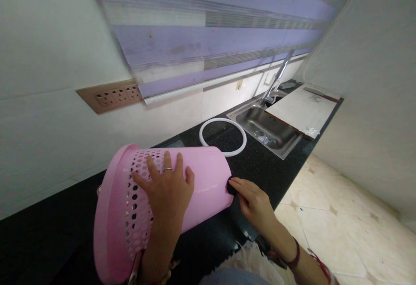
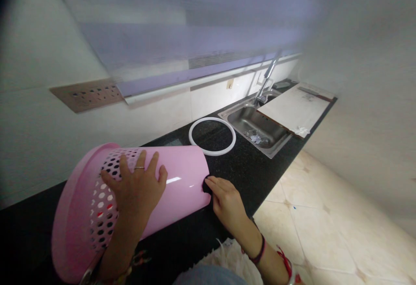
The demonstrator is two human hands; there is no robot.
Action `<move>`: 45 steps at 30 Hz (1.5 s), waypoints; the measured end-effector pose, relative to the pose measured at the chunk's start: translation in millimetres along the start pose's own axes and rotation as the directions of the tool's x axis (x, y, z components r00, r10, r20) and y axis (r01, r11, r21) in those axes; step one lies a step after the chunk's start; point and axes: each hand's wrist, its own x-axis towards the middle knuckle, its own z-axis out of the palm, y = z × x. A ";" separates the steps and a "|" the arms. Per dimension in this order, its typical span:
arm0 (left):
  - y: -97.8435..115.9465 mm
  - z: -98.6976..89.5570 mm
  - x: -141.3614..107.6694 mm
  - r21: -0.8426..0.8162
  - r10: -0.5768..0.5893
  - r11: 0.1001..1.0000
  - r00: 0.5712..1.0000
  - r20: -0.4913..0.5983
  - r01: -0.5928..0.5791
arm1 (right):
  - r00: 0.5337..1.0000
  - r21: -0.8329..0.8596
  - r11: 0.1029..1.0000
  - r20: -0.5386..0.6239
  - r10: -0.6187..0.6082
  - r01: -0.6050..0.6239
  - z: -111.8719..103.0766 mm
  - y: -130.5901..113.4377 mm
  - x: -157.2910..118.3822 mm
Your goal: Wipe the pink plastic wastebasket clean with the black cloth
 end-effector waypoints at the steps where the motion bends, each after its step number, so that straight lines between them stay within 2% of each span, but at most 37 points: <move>1: -0.3 0.1 -0.4 0.004 0.000 1.000 1.000 -0.005 0.000 | 1.000 0.007 1.000 -0.003 0.009 -0.009 0.6 0.4 1.7; 37: -1.2 -0.1 -0.8 0.016 0.014 1.000 1.000 0.013 -0.014 | 0.998 -0.077 0.995 -0.028 -0.064 0.062 -0.3 -1.9 6.2; 45: -0.8 -1.3 0.0 0.005 0.008 1.000 1.000 0.020 -0.008 | 0.999 -0.059 0.998 -0.028 -0.033 0.031 3.5 2.1 10.1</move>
